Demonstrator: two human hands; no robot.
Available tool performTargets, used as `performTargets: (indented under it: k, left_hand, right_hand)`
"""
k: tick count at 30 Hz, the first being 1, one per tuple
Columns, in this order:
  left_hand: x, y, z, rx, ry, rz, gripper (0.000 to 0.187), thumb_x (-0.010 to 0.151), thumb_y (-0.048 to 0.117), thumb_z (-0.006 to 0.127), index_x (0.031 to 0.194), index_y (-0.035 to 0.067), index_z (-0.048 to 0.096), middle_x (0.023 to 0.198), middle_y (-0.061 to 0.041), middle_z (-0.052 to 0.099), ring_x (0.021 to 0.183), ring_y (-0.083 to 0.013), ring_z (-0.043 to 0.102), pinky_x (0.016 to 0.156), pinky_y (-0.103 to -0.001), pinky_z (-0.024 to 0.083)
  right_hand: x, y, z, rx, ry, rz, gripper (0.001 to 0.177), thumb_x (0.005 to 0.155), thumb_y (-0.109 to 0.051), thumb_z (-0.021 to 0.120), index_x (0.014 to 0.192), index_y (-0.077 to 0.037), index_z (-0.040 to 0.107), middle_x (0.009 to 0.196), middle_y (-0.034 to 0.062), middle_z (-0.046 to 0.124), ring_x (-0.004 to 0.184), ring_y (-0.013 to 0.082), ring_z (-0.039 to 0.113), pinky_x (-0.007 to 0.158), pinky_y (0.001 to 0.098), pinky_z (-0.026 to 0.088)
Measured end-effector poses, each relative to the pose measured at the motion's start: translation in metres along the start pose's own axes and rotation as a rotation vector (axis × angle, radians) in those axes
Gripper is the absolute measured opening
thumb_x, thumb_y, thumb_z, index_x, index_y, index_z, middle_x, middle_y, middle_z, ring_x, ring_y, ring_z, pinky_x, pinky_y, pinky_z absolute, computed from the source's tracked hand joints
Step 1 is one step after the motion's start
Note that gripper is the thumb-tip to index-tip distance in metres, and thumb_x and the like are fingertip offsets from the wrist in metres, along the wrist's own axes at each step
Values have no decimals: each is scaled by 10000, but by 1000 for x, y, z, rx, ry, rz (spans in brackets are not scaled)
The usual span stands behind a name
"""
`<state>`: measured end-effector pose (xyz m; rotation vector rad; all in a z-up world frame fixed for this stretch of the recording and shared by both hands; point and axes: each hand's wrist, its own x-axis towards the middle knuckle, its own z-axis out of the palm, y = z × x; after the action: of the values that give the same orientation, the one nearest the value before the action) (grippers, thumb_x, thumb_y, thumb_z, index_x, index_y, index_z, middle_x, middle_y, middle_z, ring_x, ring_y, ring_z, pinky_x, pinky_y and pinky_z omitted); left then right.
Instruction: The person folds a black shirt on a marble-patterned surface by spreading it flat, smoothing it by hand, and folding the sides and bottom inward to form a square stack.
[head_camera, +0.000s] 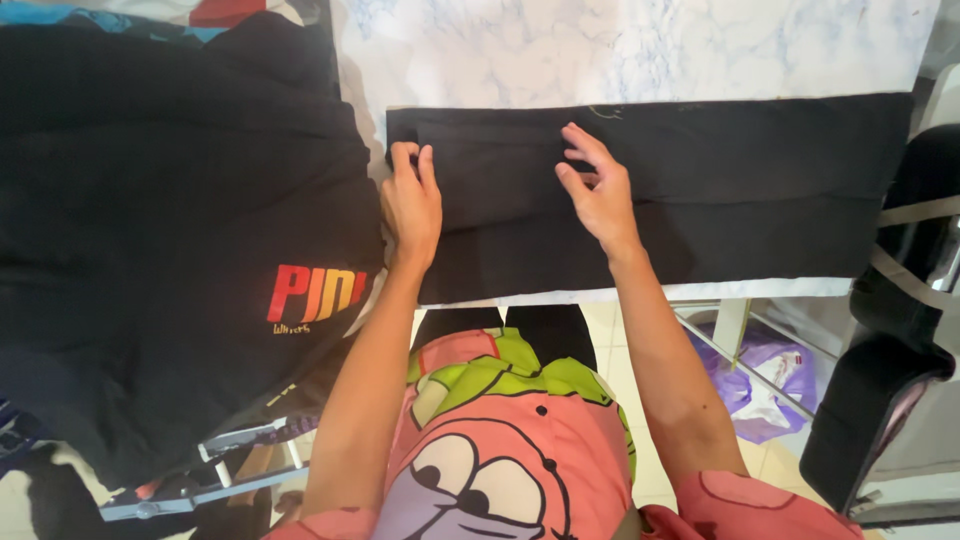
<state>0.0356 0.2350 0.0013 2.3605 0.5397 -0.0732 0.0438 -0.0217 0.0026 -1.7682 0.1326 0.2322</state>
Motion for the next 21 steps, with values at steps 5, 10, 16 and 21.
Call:
performTargets:
  k: [5,10,16,21]
  left_hand:
    - [-29,7,-18,112,-42,12,335,1064,381,586,1246,107,526,729,-265,675,713,-509,657,619,-582,486]
    - [-63,1,-23,125,-18,48,465,991,277,672,1370,104,466,954,-239,700,909,-458,685,757,-539,522]
    - [-71,-11,-16,114,14,42,470,979,135,663,1402,57,473,1108,-127,657,1097,-356,635,954,-497,504]
    - [-98,-17,-6,218,57,354,487,978,122,690,1419,51,495,1426,-147,515,1355,-372,494,1088,-494,451]
  right_hand:
    - [-15,4,13,-417,17,-136,408,927,-68,753,1329,-90,685,1478,136,608,1214,305,638,1024,398,516]
    - [-40,3,25,-751,21,-134,482,914,-111,754,1380,-115,628,1567,186,476,1355,389,495,1107,515,411]
    - [-53,1,29,-1000,-52,-222,681,892,-147,771,1517,-67,514,1646,230,308,1499,395,343,1194,650,244]
    - [-64,-5,38,-1040,-140,-301,713,868,-176,779,1507,-55,489,1667,178,329,1547,322,324,1240,623,221]
